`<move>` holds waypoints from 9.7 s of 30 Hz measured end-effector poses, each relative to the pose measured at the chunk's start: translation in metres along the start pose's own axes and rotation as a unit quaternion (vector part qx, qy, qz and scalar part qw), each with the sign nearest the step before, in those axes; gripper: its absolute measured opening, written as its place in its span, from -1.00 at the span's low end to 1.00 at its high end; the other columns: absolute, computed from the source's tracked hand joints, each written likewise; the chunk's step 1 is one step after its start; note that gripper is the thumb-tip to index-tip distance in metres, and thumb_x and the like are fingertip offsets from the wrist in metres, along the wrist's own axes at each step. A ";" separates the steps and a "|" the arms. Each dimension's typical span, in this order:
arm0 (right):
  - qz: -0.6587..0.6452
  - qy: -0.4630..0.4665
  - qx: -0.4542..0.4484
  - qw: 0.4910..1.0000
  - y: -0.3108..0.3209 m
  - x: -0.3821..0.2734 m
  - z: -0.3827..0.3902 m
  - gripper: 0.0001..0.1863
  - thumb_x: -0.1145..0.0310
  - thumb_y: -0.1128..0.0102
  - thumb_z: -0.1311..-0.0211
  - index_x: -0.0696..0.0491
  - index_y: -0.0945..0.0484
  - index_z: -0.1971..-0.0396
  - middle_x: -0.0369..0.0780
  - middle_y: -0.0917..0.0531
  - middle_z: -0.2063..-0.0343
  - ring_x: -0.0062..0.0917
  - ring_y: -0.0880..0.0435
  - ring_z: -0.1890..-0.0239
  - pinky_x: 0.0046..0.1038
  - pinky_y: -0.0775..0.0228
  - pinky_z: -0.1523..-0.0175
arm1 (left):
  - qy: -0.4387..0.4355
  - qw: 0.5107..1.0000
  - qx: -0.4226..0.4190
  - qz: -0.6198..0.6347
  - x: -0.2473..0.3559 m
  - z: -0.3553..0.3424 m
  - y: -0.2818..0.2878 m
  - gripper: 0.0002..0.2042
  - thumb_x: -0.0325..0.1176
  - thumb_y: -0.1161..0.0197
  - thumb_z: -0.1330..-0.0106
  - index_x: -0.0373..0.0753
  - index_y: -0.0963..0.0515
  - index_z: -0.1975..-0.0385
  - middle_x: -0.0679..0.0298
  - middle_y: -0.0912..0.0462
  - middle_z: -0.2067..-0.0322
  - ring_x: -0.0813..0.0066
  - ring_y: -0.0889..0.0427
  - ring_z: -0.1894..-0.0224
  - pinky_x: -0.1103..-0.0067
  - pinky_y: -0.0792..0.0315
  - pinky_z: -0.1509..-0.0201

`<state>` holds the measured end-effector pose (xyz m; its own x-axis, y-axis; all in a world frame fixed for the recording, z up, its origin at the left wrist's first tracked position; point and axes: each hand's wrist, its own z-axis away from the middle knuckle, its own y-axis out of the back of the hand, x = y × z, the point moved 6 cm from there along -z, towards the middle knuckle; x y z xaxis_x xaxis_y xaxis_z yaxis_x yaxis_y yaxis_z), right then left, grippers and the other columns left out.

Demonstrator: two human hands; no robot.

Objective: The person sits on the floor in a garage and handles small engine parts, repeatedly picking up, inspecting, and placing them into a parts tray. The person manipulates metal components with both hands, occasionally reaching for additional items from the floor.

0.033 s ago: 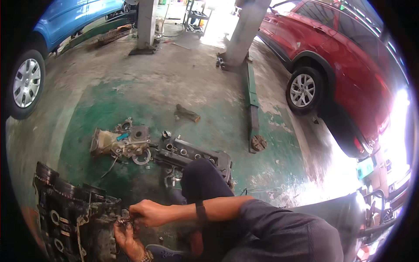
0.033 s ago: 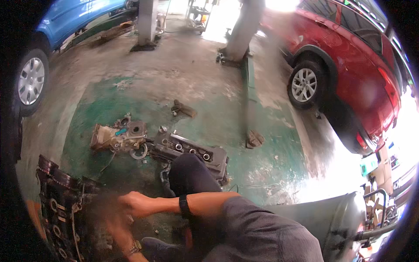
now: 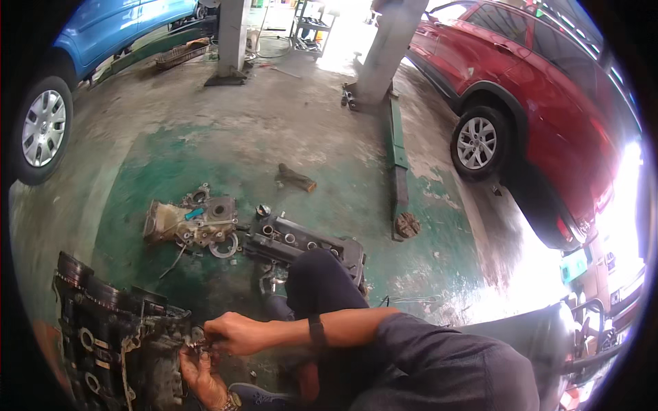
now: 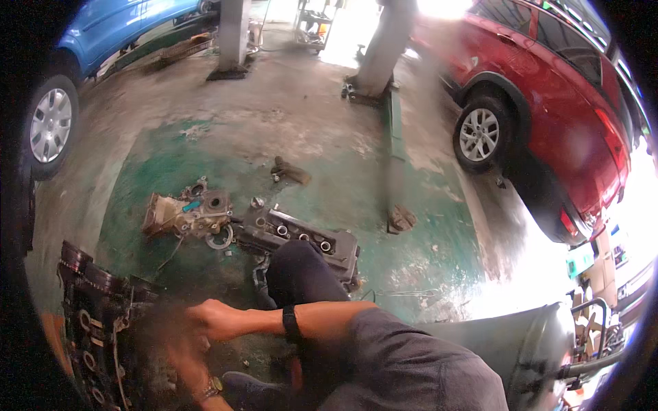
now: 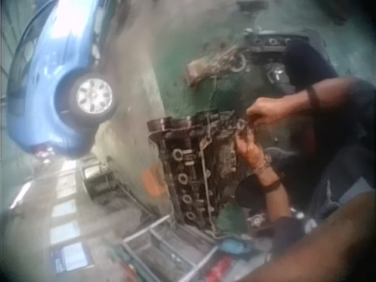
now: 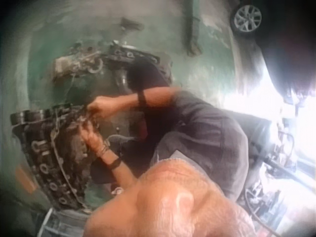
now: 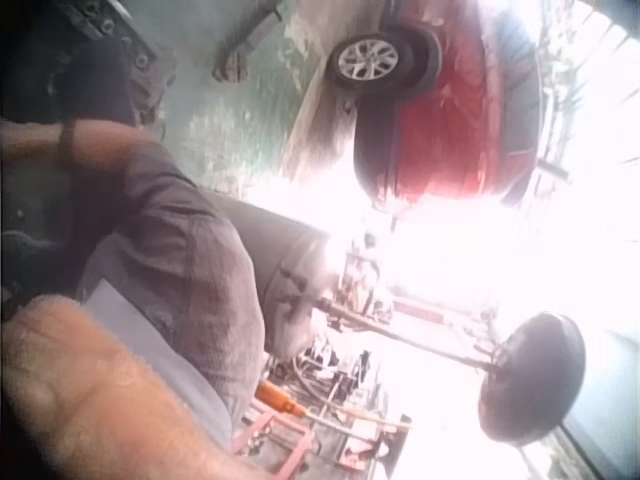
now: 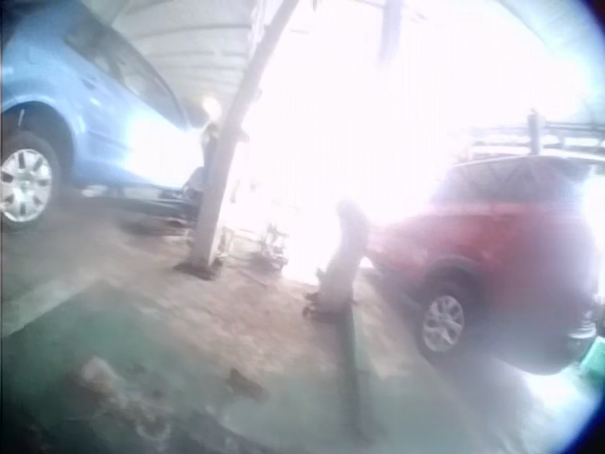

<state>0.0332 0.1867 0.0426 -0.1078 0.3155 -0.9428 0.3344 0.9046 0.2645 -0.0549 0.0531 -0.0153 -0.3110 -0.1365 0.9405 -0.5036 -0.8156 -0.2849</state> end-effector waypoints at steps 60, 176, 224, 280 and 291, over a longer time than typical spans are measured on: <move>0.181 0.014 -0.058 0.982 -0.022 0.007 0.003 -0.84 0.41 -0.12 -0.08 0.19 -0.43 0.42 -0.04 -0.54 0.49 -0.03 -0.53 0.40 -0.13 -0.35 0.34 | 0.091 0.993 0.012 0.068 0.010 0.010 -0.015 -0.96 -0.56 -0.14 -0.18 -0.26 -0.47 0.42 0.32 -0.51 0.59 0.56 -0.40 0.71 0.62 -0.31 0.65; 0.235 0.080 -0.088 0.965 -0.031 0.010 0.010 -0.85 0.45 -0.08 -0.08 0.13 -0.39 0.34 -0.08 -0.52 0.53 -0.06 -0.55 0.43 -0.14 -0.36 0.39 | 0.103 0.993 -0.035 0.049 -0.007 0.006 0.002 -0.91 -0.57 -0.08 -0.24 -0.38 -0.49 0.30 0.22 -0.60 0.46 0.50 -0.56 0.61 0.59 -0.53 0.55; 0.065 -0.235 -0.088 0.966 -0.021 0.040 0.009 -0.51 0.04 -0.02 -0.28 0.24 -0.52 0.50 -0.06 -0.43 0.75 -0.44 -0.37 0.69 -0.27 -0.27 0.49 | -0.069 0.958 -0.101 -0.260 0.038 0.023 -0.028 -0.93 -0.60 -0.14 -0.21 -0.38 -0.48 0.32 0.30 -0.55 0.56 0.62 -0.52 0.61 0.64 -0.47 0.57; 0.131 0.042 0.025 0.990 -0.007 0.001 -0.004 -0.84 0.60 -0.25 0.08 0.16 -0.55 0.41 -0.14 -0.52 0.57 -0.30 -0.57 0.52 -0.42 -0.37 0.45 | 0.060 0.994 -0.096 0.004 0.019 0.009 -0.018 -0.88 -0.51 -0.09 -0.32 -0.37 -0.39 0.21 0.28 -0.53 0.51 0.58 -0.53 0.58 0.63 -0.50 0.50; 0.157 0.029 -0.013 0.987 -0.012 0.006 -0.001 -0.87 0.54 -0.24 0.03 0.16 -0.52 0.42 -0.08 -0.54 0.54 -0.18 -0.57 0.49 -0.36 -0.39 0.42 | 0.029 0.996 -0.084 -0.009 0.015 0.007 -0.015 -0.88 -0.52 -0.13 -0.29 -0.30 -0.46 0.20 0.30 -0.59 0.40 0.60 -0.53 0.56 0.62 -0.50 0.56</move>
<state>0.0279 0.1779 0.0344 -0.0574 0.5963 -0.8007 0.3361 0.7667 0.5469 -0.0461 0.0593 0.0041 -0.3446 -0.0863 0.9348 -0.6356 -0.7113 -0.3000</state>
